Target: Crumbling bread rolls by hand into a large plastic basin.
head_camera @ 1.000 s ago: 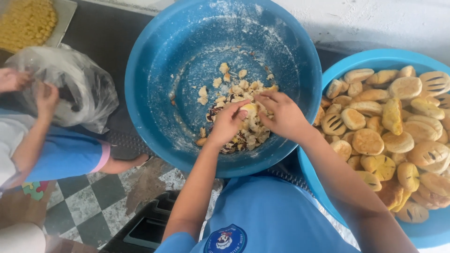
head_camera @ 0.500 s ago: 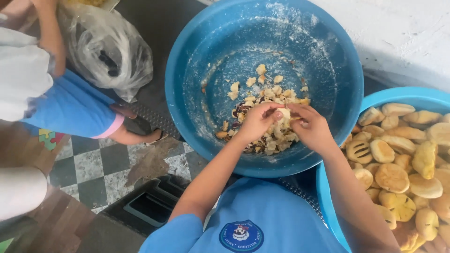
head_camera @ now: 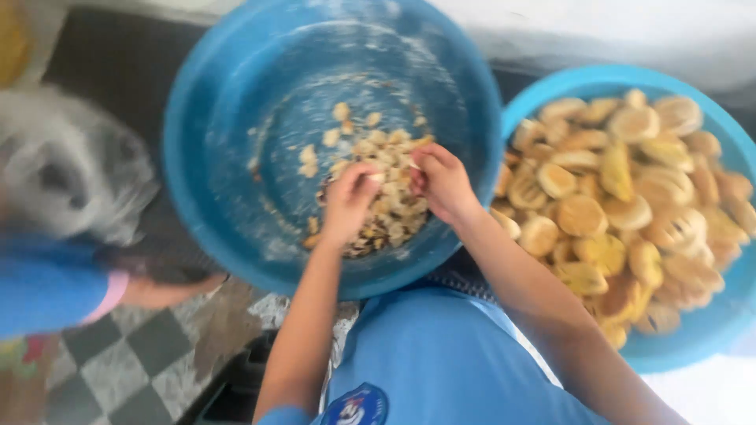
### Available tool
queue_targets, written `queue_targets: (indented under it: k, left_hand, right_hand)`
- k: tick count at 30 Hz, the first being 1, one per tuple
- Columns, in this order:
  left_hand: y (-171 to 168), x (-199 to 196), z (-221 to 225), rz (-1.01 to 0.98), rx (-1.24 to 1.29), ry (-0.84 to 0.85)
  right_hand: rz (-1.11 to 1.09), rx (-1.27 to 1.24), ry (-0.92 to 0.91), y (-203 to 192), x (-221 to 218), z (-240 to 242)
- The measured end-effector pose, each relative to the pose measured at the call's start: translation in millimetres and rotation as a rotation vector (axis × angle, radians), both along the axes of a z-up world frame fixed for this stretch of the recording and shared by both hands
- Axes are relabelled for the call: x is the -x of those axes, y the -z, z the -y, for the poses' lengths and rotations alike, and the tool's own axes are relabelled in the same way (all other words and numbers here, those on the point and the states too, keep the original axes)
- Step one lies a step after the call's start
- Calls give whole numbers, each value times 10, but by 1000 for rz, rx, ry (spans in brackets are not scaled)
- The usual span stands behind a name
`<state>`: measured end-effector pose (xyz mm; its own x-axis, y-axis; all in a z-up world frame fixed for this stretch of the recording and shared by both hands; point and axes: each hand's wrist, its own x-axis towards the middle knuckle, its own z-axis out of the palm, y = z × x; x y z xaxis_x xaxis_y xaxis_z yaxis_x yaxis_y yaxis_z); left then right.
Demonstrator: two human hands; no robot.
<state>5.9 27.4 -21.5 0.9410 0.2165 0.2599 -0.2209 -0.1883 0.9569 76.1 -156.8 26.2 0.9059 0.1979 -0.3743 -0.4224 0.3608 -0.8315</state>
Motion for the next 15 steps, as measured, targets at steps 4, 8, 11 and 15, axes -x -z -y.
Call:
queue_targets:
  k: [4, 8, 11, 15]
  left_hand:
    - [-156, 126, -84, -34, -327, -66]
    - [-497, 176, -10, -294, -541, 40]
    - [-622, 221, 48, -290, -564, 14]
    - [-339, 120, 1, -376, -542, 1]
  right_hand:
    - [756, 684, -334, -98, 117, 402]
    - [1184, 1052, -213, -197, 57, 839]
    - [1356, 1632, -179, 289, -312, 1716]
    - [488, 2152, -395, 400, -338, 2440]
